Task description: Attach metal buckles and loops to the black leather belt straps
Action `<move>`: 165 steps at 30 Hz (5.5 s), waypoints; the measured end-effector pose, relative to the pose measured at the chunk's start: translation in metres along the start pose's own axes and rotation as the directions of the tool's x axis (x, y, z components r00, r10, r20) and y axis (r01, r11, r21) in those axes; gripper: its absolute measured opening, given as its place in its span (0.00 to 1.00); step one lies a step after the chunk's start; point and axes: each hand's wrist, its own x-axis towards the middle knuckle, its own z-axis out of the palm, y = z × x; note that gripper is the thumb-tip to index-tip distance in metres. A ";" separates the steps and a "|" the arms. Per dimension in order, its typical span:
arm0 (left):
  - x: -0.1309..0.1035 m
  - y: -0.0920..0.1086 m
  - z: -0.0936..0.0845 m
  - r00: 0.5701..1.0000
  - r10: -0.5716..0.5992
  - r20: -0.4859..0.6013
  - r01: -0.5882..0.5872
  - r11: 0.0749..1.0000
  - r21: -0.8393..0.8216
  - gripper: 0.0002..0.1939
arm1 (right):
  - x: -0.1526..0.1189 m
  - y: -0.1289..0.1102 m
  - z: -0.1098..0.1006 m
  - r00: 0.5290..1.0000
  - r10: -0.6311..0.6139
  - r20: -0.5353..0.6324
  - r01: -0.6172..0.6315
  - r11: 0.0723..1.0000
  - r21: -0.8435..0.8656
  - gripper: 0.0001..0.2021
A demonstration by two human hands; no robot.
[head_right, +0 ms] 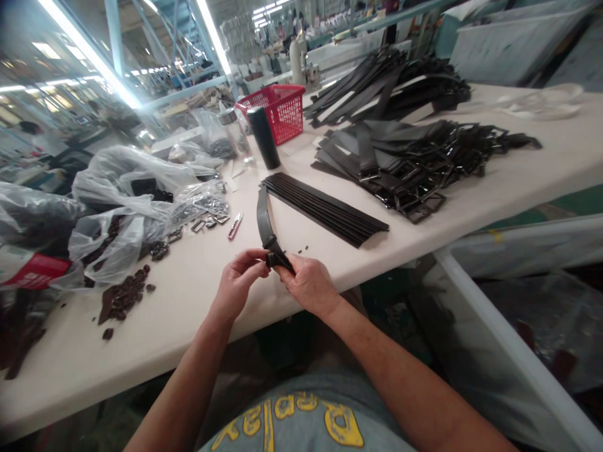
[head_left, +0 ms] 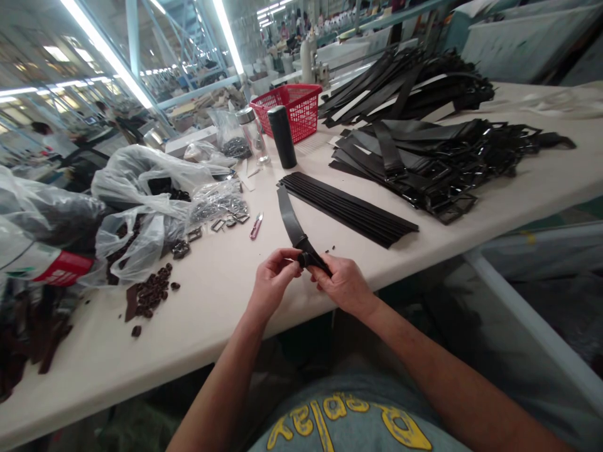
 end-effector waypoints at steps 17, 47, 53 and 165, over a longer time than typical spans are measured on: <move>-0.002 -0.008 0.008 0.928 0.370 -0.051 -0.325 0.868 0.376 0.12 | 0.004 -0.002 -0.006 0.994 0.059 0.091 -0.076 0.977 0.197 0.08; 0.004 -0.006 0.009 0.998 -0.052 0.038 0.057 0.986 -0.160 0.12 | 0.007 -0.002 -0.014 0.976 0.106 0.192 -0.182 0.878 0.442 0.14; 0.004 -0.004 0.012 1.000 0.023 0.014 -0.022 0.996 -0.082 0.11 | 0.007 -0.002 -0.016 0.971 0.099 0.219 -0.192 0.867 0.460 0.16; 0.003 -0.018 0.042 0.983 -0.097 -0.153 0.027 0.915 -0.404 0.21 | 0.006 -0.006 -0.016 0.987 0.079 0.138 -0.115 0.955 0.272 0.09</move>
